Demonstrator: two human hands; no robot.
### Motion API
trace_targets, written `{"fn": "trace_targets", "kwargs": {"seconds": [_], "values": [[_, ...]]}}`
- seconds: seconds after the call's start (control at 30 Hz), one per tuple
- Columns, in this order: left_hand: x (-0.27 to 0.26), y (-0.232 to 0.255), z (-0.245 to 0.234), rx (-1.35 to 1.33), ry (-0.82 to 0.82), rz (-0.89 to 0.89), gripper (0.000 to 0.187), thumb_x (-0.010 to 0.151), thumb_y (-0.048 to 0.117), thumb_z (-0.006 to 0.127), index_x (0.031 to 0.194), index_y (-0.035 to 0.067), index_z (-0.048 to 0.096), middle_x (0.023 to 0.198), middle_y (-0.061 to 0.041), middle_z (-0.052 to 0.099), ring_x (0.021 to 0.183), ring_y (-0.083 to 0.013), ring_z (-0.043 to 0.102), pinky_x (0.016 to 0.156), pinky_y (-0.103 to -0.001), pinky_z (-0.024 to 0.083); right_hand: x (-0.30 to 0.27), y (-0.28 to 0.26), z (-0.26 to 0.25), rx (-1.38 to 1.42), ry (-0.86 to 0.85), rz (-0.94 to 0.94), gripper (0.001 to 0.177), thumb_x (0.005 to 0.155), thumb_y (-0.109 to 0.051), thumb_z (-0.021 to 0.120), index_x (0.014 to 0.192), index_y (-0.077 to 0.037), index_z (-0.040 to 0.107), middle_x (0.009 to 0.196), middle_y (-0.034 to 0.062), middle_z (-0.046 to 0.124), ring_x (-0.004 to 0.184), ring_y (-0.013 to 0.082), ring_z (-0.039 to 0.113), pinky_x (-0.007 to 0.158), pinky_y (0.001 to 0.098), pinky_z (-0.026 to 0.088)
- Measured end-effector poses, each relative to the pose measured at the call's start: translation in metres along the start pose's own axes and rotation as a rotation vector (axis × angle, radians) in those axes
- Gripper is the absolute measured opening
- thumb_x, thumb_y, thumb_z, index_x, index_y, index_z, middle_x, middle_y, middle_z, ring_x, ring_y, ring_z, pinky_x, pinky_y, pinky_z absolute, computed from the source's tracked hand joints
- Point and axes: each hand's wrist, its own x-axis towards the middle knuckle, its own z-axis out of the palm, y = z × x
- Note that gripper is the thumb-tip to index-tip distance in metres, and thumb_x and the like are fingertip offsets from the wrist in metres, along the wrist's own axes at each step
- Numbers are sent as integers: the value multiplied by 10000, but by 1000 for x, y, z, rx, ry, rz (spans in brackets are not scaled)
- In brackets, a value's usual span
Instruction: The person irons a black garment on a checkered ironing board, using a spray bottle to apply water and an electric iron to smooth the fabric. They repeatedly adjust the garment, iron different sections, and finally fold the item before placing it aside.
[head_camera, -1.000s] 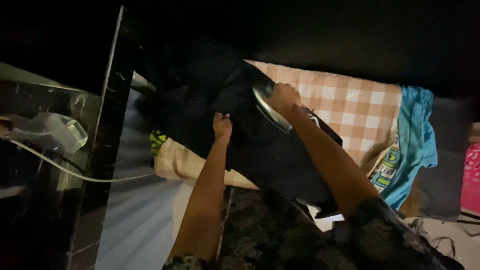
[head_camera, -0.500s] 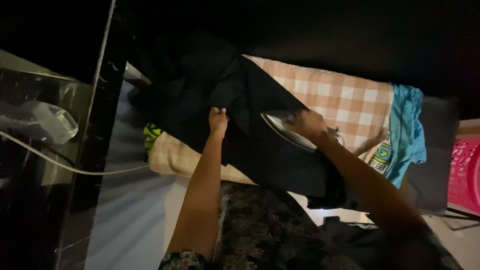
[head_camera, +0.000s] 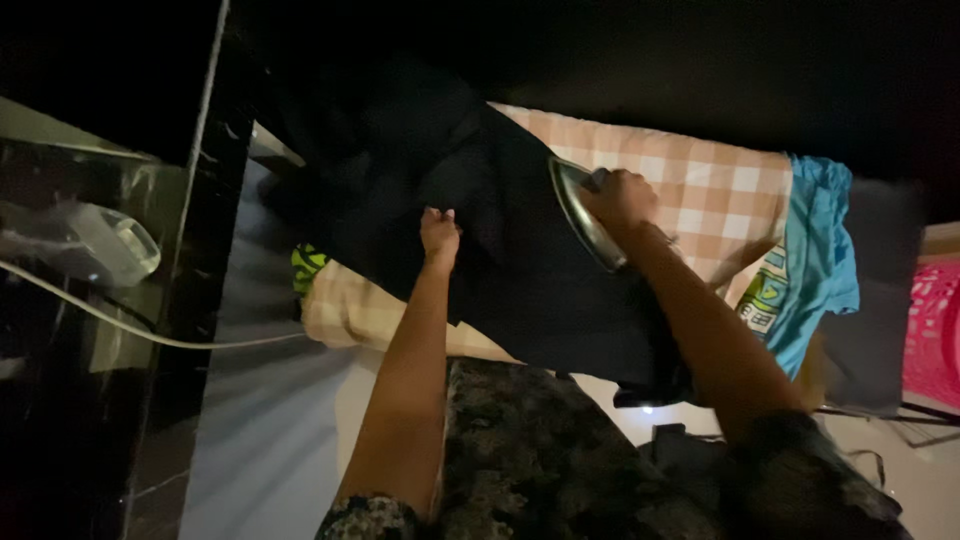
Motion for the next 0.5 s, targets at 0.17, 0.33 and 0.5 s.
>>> {"fn": "trace_targets", "kwargs": {"seconds": [0.17,0.33,0.5], "values": [[-85,82,-21,377,-185,154,1101,904,453,867,1512,-93,129,1288,-266,583,1158,-336,624,955,-404,518,-57,87,-1,-345,-243,-335,528,965,-621,526,1094,-158,747,822,86,772,539,183,687,505,360,598],[-193,98,-55,1446,22,752,1105,475,467,901,1420,90,471,1245,-188,636,1115,-417,637,867,-596,534,-104,106,9,-436,-323,-487,667,836,-764,633,1118,-173,756,909,63,801,641,194,730,614,346,619],[-172,128,-80,1362,-77,816,88,825,144,708,861,66,728,878,-150,716,795,-318,706,746,-456,563,-138,28,17,-271,-298,-380,642,857,-715,648,1080,-130,792,971,151,783,832,270,753,768,420,602]]}}
